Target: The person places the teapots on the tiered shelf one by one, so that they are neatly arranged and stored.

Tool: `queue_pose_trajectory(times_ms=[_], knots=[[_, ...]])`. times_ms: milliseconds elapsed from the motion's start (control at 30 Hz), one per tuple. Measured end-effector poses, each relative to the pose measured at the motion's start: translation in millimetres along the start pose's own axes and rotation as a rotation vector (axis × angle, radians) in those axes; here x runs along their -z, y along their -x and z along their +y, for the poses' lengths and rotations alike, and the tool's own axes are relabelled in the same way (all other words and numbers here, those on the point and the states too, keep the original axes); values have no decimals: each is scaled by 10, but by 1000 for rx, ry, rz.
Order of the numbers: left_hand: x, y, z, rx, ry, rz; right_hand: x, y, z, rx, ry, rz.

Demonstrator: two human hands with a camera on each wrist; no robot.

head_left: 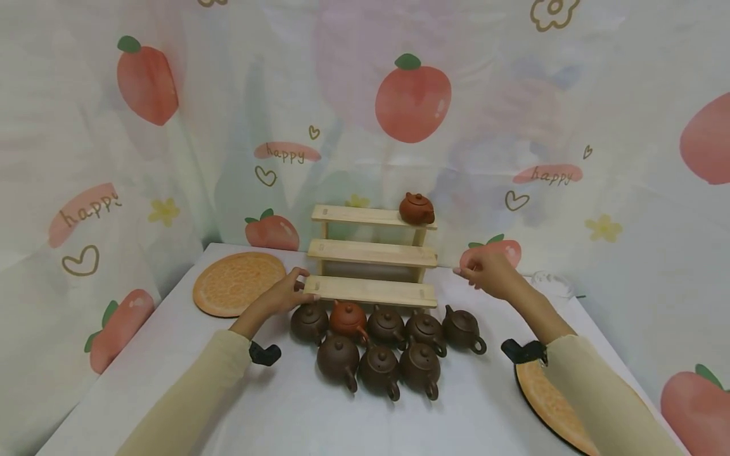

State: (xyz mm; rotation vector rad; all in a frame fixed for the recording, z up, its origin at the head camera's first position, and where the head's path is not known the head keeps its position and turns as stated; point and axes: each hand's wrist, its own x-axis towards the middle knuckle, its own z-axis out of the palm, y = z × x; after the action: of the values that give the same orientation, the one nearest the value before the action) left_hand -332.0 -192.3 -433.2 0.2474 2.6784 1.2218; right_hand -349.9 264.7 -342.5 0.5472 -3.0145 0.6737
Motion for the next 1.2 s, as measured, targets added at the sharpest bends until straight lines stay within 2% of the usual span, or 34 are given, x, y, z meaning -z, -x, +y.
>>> queue_pose_trajectory(times_ms=[167,333,500,600,867,1033,1200], knots=[[-15,-23,-16,-14,8,2,-83,397,111,-45,59,-155],[9,-16,-60,-40,28,15,-230,689,124,-88,89,-191],[28,-6,-103,-34,34,11,-441,879,71,-116,101,-225],[26,-8,-100,-21,35,9,-594,945,80,-128,108,-206],[-1,2,-59,-20,45,8,-874,1028,168,-90,84,-45],[-1,13,-54,-25,43,11,-954,1068,190,-78,67,5],[-11,-2,-58,-16,43,12,-972,1088,201,-81,53,13]])
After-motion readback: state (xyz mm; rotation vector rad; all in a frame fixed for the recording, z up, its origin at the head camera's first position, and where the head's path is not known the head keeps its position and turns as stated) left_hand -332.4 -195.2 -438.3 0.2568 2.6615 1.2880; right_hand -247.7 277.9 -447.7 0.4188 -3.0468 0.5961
